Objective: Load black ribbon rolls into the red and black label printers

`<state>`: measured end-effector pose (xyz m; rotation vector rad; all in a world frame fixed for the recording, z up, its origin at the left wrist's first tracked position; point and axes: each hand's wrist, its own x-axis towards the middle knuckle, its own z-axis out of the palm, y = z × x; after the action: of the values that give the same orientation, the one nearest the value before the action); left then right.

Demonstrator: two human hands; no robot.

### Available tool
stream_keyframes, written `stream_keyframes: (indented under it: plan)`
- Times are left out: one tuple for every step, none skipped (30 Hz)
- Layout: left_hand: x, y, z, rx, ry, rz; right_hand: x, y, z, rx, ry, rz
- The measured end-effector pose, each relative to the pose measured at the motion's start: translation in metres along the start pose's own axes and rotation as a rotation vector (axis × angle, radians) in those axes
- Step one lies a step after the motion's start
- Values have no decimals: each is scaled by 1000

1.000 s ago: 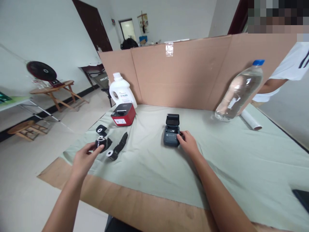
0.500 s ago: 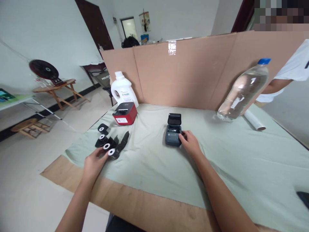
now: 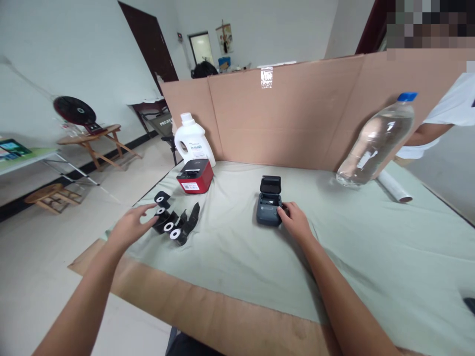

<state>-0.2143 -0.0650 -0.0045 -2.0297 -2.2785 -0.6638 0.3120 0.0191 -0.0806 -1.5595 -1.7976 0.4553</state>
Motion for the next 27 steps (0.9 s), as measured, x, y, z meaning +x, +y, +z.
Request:
stream_keyframes:
  plan:
    - [15, -2, 0, 8, -112, 59, 0, -1, 0, -1, 1, -1]
    - [28, -3, 0, 33, -206, 93, -1, -1, 0, -1, 1, -2]
    - [39, -4, 1, 71, -277, 104, -2, -1, 0, -1, 3, -2]
    - [47, -3, 1, 118, -316, 97, -3, -1, 1, -1, 3, -1]
    - [53, -2, 0, 170, -327, 78, -3, -1, 1, 3, 3, 0]
    - [56, -1, -2, 217, -314, 54, -3, -2, 2, 9, 10, 0]
    - [57, 2, -7, 252, -288, 33, -3, -3, 1, 16, 29, -3]
    - [56, 6, -14, 273, -246, 19, -2, -6, -2, 22, 63, -9]
    - [54, 12, -23, 281, -187, 9, 0, -12, -6, 27, 110, -21]
    - [51, 20, -33, 272, -107, 3, 2, -20, -12, 32, 162, -40]
    - [48, 32, -43, 250, -14, 9, 4, -32, -21, 40, 211, -63]
    - [45, 47, -51, 213, 100, 27, 6, -47, -31, 52, 245, -95]
    - [42, 65, -57, 169, 222, 58, 7, -66, -43, 85, 254, -123]
    - [39, 87, -60, 126, 313, 102, 7, -87, -55, 133, 243, -148]
    - [38, 111, -59, 82, 360, 168, 7, -109, -66, 191, 217, -171]
    - [37, 137, -54, 41, 391, 250, 6, -131, -75, 253, 188, -179]
    - [37, 164, -47, 9, 404, 333, 4, -151, -82, 327, 163, -183]
    - [37, 190, -37, -19, 411, 408, 3, -169, -87, 409, 143, -171]
    - [37, 214, -25, -45, 411, 483, 2, -182, -88, 488, 112, -152]
    - [37, 236, -13, -82, 413, 569, 1, -190, -88, 564, 75, -115]
    - [37, 255, -1, -125, 423, 650, 2, -193, -85, 636, 37, -61]
    - [35, 270, 11, -166, 440, 719, 3, -192, -82, 699, -9, 0]
    - [34, 283, 22, -206, 457, 776, 5, -188, -78, 756, -52, 61]
    - [32, 291, 31, -240, 474, 816, 7, -182, -75, 805, -92, 114]
    - [31, 297, 39, -265, 489, 837, 9, -174, -72, 845, -127, 152]
    - [29, 300, 46, -281, 499, 844, 11, -167, -70, 874, -154, 175]
    - [28, 302, 51, -287, 497, 842, 13, -160, -69, 892, -177, 185]
